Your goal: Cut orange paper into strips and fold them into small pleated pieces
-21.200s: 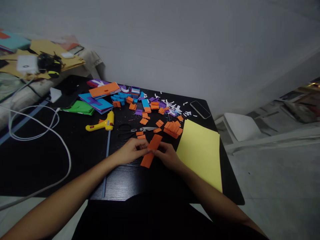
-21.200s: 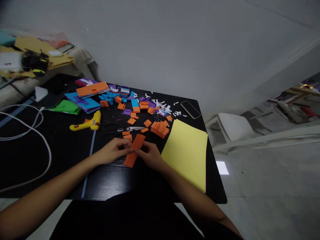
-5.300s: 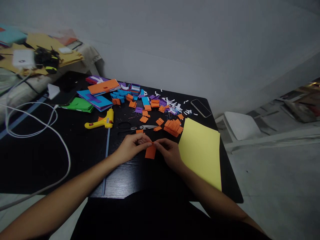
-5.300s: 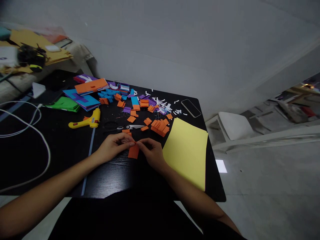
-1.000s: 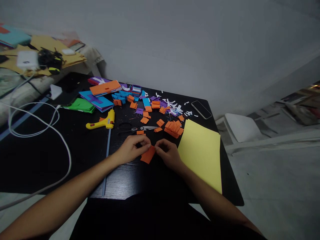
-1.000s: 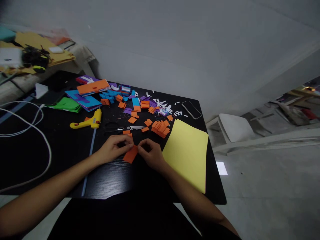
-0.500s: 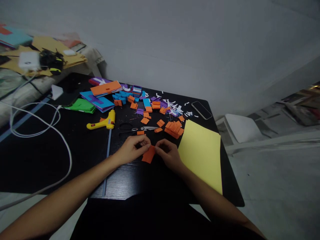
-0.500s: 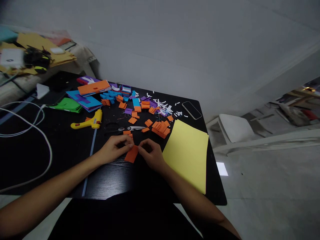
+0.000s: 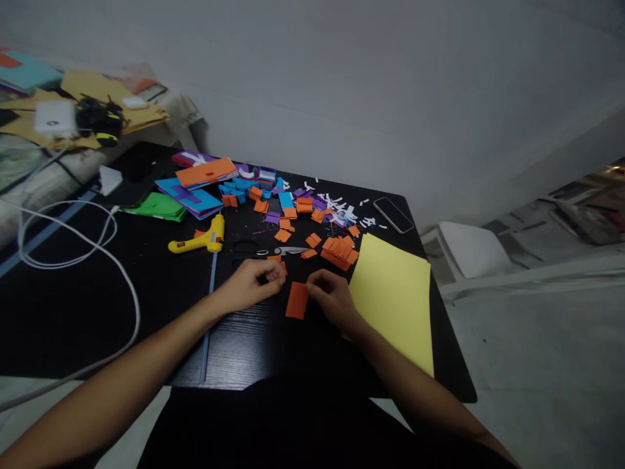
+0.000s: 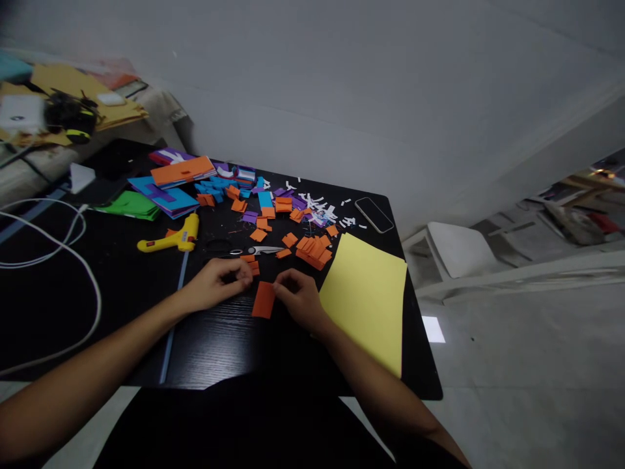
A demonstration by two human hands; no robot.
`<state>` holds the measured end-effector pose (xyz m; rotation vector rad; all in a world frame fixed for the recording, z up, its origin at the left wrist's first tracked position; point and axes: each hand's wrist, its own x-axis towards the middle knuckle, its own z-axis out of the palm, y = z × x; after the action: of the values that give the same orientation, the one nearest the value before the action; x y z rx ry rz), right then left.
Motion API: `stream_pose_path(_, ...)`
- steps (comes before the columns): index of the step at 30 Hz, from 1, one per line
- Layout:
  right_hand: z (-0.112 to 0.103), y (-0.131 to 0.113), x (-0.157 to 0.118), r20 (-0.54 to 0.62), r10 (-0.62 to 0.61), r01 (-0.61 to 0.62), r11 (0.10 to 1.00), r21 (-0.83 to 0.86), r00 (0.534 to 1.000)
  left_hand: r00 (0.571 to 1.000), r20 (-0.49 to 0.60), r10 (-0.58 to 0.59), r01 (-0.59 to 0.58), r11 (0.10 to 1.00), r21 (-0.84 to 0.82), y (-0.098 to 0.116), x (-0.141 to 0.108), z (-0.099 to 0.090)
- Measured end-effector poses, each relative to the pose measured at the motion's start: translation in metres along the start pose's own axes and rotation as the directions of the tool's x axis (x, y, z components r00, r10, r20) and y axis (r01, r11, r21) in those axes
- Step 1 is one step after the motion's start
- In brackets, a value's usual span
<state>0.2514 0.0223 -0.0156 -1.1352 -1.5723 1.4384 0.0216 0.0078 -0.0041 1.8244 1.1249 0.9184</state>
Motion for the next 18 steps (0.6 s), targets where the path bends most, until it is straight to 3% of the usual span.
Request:
stream_pose_path(7,0.001,-0.001,0.000,0.013,0.063,-0.063,0.994,0.091,0.998,0.994,-0.107,0.000,-0.005,0.999,-0.044,0.005,0.001,0.006)
stream_pose_path(13,0.003,0.000,0.003,0.092,0.216,-0.234,0.910,0.343,0.972,0.997,-0.066,0.025,-0.030,0.997,-0.074,0.006,-0.001,0.012)
stream_pose_path(18,0.002,0.005,0.007,0.128,0.289,-0.316,0.852,0.417,0.949,0.999,-0.041,0.027,-0.028,0.999,-0.023,0.007,-0.001,0.010)
